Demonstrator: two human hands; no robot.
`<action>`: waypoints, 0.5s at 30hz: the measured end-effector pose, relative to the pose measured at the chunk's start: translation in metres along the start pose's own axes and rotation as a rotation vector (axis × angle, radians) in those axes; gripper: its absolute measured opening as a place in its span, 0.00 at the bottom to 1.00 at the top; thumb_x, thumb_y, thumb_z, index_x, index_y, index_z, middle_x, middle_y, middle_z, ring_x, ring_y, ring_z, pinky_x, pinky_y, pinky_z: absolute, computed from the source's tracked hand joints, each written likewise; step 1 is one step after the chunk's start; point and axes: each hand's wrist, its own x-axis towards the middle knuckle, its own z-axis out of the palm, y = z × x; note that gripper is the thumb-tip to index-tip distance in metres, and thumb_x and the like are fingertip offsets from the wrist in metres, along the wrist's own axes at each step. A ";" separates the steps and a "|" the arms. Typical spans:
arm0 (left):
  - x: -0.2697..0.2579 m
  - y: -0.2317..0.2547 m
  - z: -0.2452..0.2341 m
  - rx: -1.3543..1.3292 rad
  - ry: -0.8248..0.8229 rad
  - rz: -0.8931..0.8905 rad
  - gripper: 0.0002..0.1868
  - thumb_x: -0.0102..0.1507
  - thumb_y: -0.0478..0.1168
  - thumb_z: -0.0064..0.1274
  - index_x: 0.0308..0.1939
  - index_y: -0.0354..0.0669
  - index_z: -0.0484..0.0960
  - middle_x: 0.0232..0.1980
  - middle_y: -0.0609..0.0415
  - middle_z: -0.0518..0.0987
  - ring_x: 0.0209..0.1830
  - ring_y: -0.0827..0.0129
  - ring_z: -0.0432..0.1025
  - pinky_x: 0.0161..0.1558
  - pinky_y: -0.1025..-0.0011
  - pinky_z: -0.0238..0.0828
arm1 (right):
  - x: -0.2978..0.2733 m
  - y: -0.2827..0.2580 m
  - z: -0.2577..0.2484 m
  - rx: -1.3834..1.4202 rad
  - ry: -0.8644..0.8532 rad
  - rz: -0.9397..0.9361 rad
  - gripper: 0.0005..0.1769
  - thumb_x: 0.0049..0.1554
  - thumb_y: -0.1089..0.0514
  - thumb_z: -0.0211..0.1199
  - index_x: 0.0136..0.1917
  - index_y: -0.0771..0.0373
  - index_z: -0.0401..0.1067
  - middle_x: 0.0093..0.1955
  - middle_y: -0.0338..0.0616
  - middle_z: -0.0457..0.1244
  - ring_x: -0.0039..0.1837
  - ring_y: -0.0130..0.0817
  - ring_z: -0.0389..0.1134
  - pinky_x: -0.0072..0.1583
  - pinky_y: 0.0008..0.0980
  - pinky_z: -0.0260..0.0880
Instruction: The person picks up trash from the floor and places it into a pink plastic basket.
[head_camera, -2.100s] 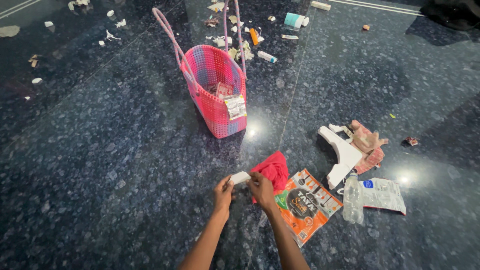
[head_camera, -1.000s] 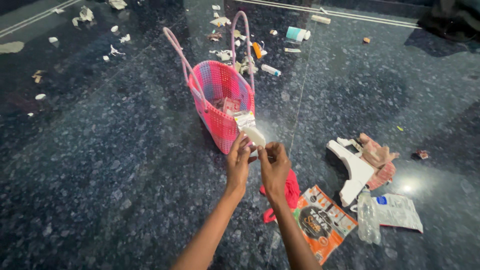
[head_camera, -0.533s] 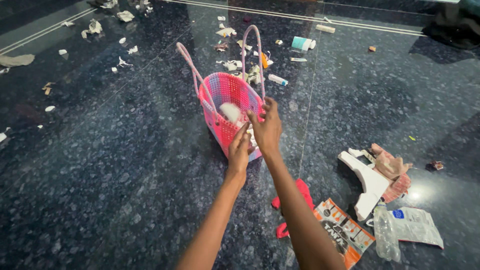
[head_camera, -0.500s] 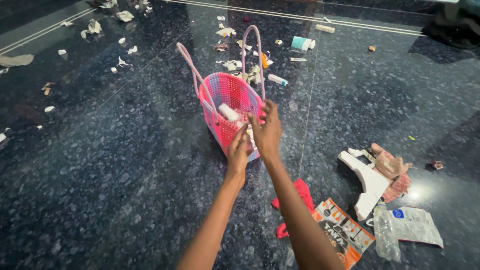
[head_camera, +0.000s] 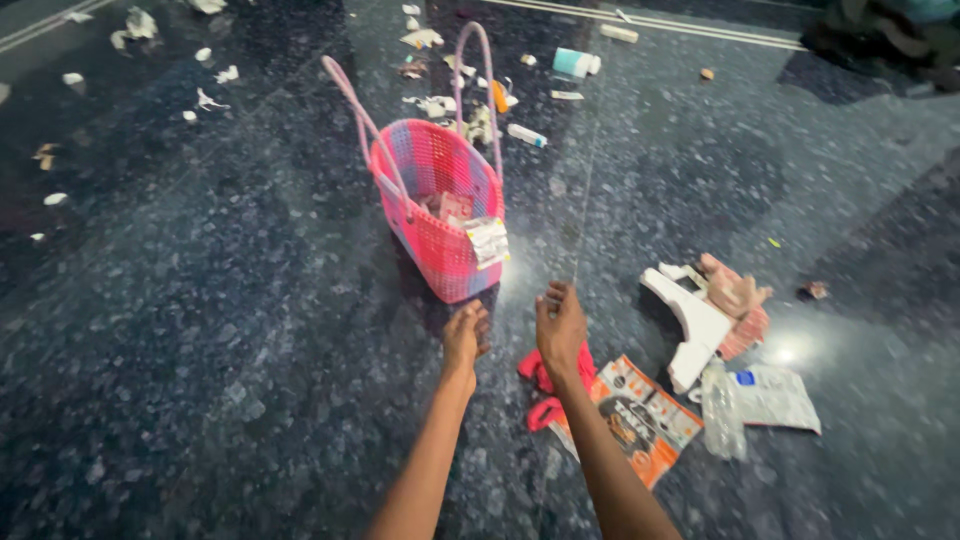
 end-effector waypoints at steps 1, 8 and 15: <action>-0.004 -0.022 -0.002 0.043 0.000 -0.050 0.22 0.70 0.52 0.48 0.63 0.44 0.80 0.49 0.58 0.81 0.42 0.71 0.73 0.38 0.68 0.67 | -0.006 0.005 -0.007 -0.071 -0.009 -0.016 0.20 0.56 0.58 0.66 0.62 0.61 0.70 0.56 0.49 0.70 0.51 0.42 0.73 0.53 0.40 0.73; -0.063 -0.149 0.020 0.677 -0.269 0.144 0.21 0.67 0.45 0.50 0.61 0.41 0.82 0.53 0.48 0.85 0.55 0.57 0.77 0.55 0.63 0.72 | -0.082 0.055 -0.063 -0.612 -0.148 0.195 0.23 0.54 0.52 0.64 0.62 0.53 0.72 0.64 0.51 0.63 0.66 0.55 0.61 0.63 0.56 0.62; -0.145 -0.128 0.028 1.321 -0.457 0.471 0.37 0.60 0.36 0.54 0.73 0.36 0.61 0.64 0.32 0.72 0.64 0.40 0.67 0.63 0.50 0.64 | -0.170 0.126 -0.102 -0.807 -0.201 0.029 0.22 0.53 0.54 0.61 0.62 0.52 0.72 0.71 0.47 0.60 0.72 0.51 0.58 0.69 0.54 0.57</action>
